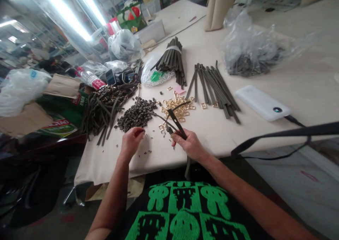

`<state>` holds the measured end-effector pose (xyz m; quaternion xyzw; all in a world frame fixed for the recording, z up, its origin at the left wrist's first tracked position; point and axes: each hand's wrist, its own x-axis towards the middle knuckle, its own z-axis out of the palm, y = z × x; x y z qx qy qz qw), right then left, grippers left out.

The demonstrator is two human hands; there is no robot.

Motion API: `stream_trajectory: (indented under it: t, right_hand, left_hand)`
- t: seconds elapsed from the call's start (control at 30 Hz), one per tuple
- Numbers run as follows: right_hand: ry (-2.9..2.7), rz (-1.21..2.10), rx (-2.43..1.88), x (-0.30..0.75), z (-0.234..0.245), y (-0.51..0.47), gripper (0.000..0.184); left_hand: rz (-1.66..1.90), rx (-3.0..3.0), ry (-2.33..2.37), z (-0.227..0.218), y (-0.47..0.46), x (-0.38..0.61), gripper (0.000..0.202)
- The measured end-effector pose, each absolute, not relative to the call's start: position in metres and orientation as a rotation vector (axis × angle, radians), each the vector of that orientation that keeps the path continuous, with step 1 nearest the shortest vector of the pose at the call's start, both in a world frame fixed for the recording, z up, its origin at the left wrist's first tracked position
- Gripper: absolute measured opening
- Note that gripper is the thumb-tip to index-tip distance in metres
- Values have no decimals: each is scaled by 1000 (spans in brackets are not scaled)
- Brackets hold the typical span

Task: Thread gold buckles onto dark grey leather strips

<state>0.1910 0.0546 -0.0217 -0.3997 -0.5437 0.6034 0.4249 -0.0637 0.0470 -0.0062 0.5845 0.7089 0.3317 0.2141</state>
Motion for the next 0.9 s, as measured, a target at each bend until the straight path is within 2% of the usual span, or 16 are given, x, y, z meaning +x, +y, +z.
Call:
stream_trajectory:
  t: [0.13,0.23,0.43,0.63,0.9]
  right_hand:
    - [-1403,1507,-1008,192,-17,55,32]
    - [-1363,1492,-1018,191,-17,55,30]
    - [-1315,1511,-998,191,-19,53,26]
    - [-1331,1496,-952,192,-17,52,31]
    - [-1363,1494,-923,194,-14,52,34]
  left_hand:
    - [1098,1138,1463,-1,40,-25,23]
    - [1152,934,1287,1,35,1,25]
    - [1220,913,1245,-1,34,21,20]
    - [1246,916,1218,-1,40,25,17]
    - [1183,826,1199,6,46,23,31]
